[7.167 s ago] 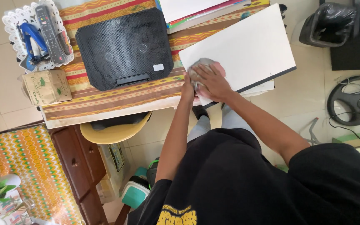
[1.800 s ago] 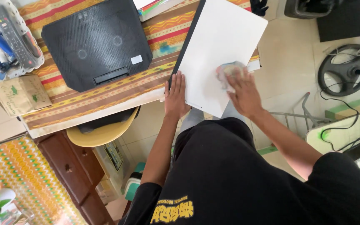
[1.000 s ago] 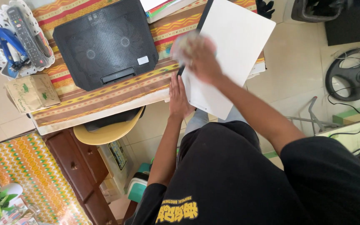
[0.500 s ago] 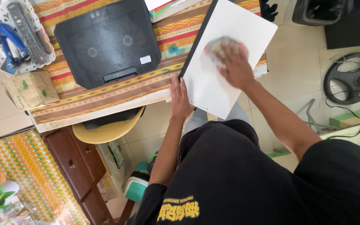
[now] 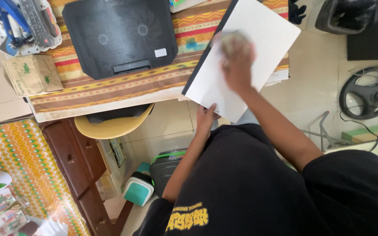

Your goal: The person wipes the surface of a white board with a cloth. After cleaning, the person picks up the board and places it into a white plastic file organizer on the floor.

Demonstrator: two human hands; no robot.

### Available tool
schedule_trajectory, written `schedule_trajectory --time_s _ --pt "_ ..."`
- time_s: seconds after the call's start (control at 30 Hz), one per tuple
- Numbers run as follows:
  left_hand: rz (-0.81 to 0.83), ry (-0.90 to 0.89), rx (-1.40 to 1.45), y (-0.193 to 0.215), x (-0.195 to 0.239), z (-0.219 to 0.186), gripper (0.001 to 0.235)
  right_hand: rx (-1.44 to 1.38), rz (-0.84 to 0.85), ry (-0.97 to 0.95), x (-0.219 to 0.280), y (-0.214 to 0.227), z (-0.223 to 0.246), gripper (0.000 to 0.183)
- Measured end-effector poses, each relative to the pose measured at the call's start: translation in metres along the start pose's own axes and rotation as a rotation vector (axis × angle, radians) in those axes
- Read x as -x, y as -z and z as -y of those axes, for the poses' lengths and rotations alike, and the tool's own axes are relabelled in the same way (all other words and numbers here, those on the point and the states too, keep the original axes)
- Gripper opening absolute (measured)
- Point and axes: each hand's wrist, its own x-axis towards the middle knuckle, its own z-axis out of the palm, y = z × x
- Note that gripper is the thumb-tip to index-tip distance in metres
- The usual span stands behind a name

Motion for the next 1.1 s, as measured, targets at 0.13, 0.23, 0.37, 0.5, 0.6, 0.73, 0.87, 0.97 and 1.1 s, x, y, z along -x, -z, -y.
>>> schedule_trajectory --time_s 0.13,0.23,0.37,0.5,0.6,0.73,0.87,0.97,1.1 --pt "0.112 0.090 0.173 -0.006 0.010 -0.028 0.037 -0.077 0.362 0.537 0.038 -0.004 0.063 0.057" --pt "0.111 0.053 0.179 0.005 -0.007 0.016 0.034 -0.165 0.462 0.622 0.035 -0.005 0.065 0.055" --pt "0.112 0.084 0.136 0.002 0.001 -0.009 0.032 0.149 0.151 0.783 -0.015 0.012 0.000 0.064" --pt "0.088 0.078 0.120 0.000 0.009 -0.031 0.034 0.041 -0.064 0.325 -0.081 0.011 -0.106 0.051" --pt "0.094 0.081 0.089 -0.001 -0.001 -0.025 0.036 0.224 -0.142 0.133 -0.105 0.028 -0.116 0.046" --pt "0.162 0.194 0.107 0.006 -0.015 -0.019 0.054 -0.056 -0.009 0.148 -0.072 0.003 -0.064 0.050" --pt "0.238 0.338 0.239 0.016 -0.020 -0.038 0.079 -0.044 0.131 0.638 0.015 0.015 0.038 0.055" --pt "0.254 0.299 0.399 0.023 -0.015 -0.032 0.088 -0.135 0.377 0.542 0.074 -0.009 0.045 0.057" --pt "0.252 0.286 0.447 0.019 -0.005 -0.055 0.086 -0.100 0.430 0.516 0.100 0.016 0.033 0.061"
